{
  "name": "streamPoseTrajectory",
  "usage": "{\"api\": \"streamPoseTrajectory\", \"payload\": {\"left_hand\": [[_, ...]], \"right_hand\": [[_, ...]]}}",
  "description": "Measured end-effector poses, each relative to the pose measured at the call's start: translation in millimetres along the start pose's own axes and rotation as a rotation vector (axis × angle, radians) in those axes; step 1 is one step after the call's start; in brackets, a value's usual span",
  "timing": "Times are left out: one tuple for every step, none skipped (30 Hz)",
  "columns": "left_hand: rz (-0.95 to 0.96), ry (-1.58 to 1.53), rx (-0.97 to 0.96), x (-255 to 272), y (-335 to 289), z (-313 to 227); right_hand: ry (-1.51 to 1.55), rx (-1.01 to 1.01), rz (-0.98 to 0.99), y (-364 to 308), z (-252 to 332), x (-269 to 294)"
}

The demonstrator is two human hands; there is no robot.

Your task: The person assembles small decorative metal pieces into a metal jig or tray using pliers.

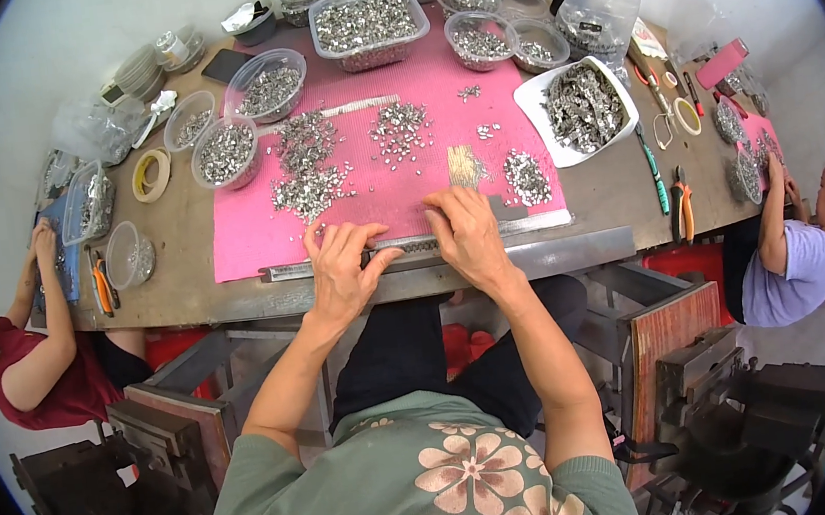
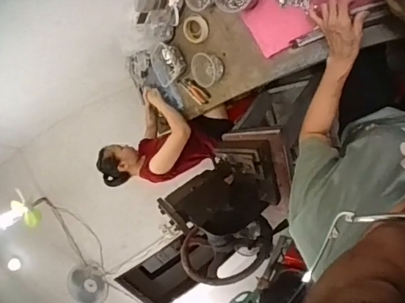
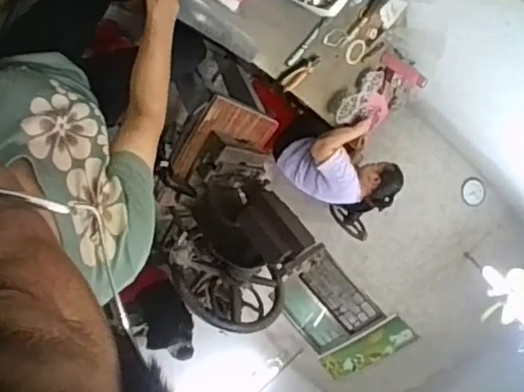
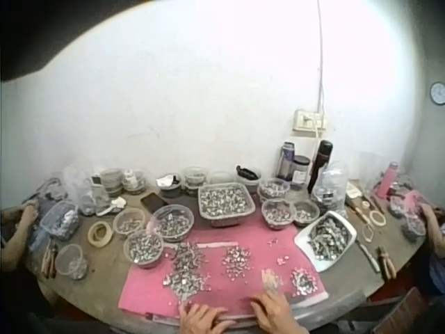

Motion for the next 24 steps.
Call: {"api": "streamPoseTrajectory", "payload": {"left_hand": [[-0.001,-0.033,0.011,2.6,2.2,0.1],[-0.004,-0.032,0.008,3.2,8.7,0.1],[-0.054,-0.03,-0.021,7.1,20.3,-0.3],[-0.1,-0.026,-0.047,10.6,31.2,0.8],[-0.103,-0.025,-0.048,9.1,42.0,6.3],[-0.077,0.002,-0.067,3.4,52.9,11.3],[-0.049,0.028,-0.088,-3.5,63.4,17.0],[-0.052,0.031,-0.088,-6.6,72.2,26.3],[-0.03,0.069,-0.073,-12.4,79.9,37.9],[-0.007,0.106,-0.058,-16.2,86.5,45.7],[-0.008,0.107,-0.059,-17.1,90.5,50.4],[0.009,0.091,-0.028,-19.2,93.8,57.8],[0.026,0.075,0.004,-21.6,96.7,63.9],[0.025,0.075,0.003,-22.4,99.1,66.9],[0.034,0.105,-0.016,-24.5,100.9,68.0],[0.045,0.134,-0.035,-26.8,102.0,68.5],[0.045,0.134,-0.034,-28.4,103.0,70.0],[0.069,0.151,-0.055,-32.5,103.7,69.4],[0.093,0.167,-0.076,-35.7,104.5,68.7],[0.094,0.168,-0.077,-35.6,105.5,69.9],[0.101,0.166,-0.094,-36.0,106.2,69.7],[0.108,0.164,-0.111,-36.2,106.2,67.9],[0.109,0.163,-0.111,-36.0,106.3,67.2],[0.104,0.162,-0.121,-35.2,106.6,65.0]], "right_hand": [[-0.035,-0.005,-0.005,3.6,-4.1,2.1],[-0.063,0.041,-0.014,9.2,-6.7,1.4],[-0.065,0.043,-0.016,15.8,-10.6,-0.8],[-0.084,0.057,-0.016,21.8,-12.1,-3.7],[-0.105,0.074,-0.017,27.7,-12.8,-6.1],[-0.106,0.076,-0.018,31.5,-15.6,-9.1],[-0.143,0.04,0.012,34.9,-23.7,-15.9],[-0.179,0.007,0.042,38.3,-29.7,-22.3],[-0.178,0.01,0.041,41.2,-30.4,-24.9],[-0.174,-0.025,0.049,43.6,-34.7,-27.5],[-0.171,-0.06,0.057,45.4,-38.8,-30.0],[-0.17,-0.059,0.055,47.0,-39.0,-32.0],[-0.18,-0.082,0.062,48.0,-42.0,-34.1],[-0.189,-0.105,0.068,49.2,-44.7,-35.7],[-0.189,-0.105,0.067,51.4,-44.9,-36.8],[-0.195,-0.127,0.083,52.9,-47.2,-39.3],[-0.201,-0.149,0.098,53.5,-49.9,-41.2],[-0.201,-0.15,0.098,53.4,-51.3,-41.8],[-0.223,-0.138,0.1,53.3,-52.0,-43.1],[-0.246,-0.127,0.103,53.0,-52.8,-44.2],[-0.245,-0.128,0.103,52.5,-54.6,-44.8],[-0.248,-0.116,0.095,52.1,-54.5,-44.2],[-0.251,-0.104,0.088,51.7,-54.2,-43.2],[-0.251,-0.105,0.089,50.3,-54.7,-41.6]]}}
Point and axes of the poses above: each hand's wrist, its own y-axis towards the middle knuckle, its own x-axis out of the back of the hand, z = x × y, the point moved 10 cm from there along y, towards the middle knuckle, and after that the axes turned 6 degrees about -y, right-handed, at the moved point
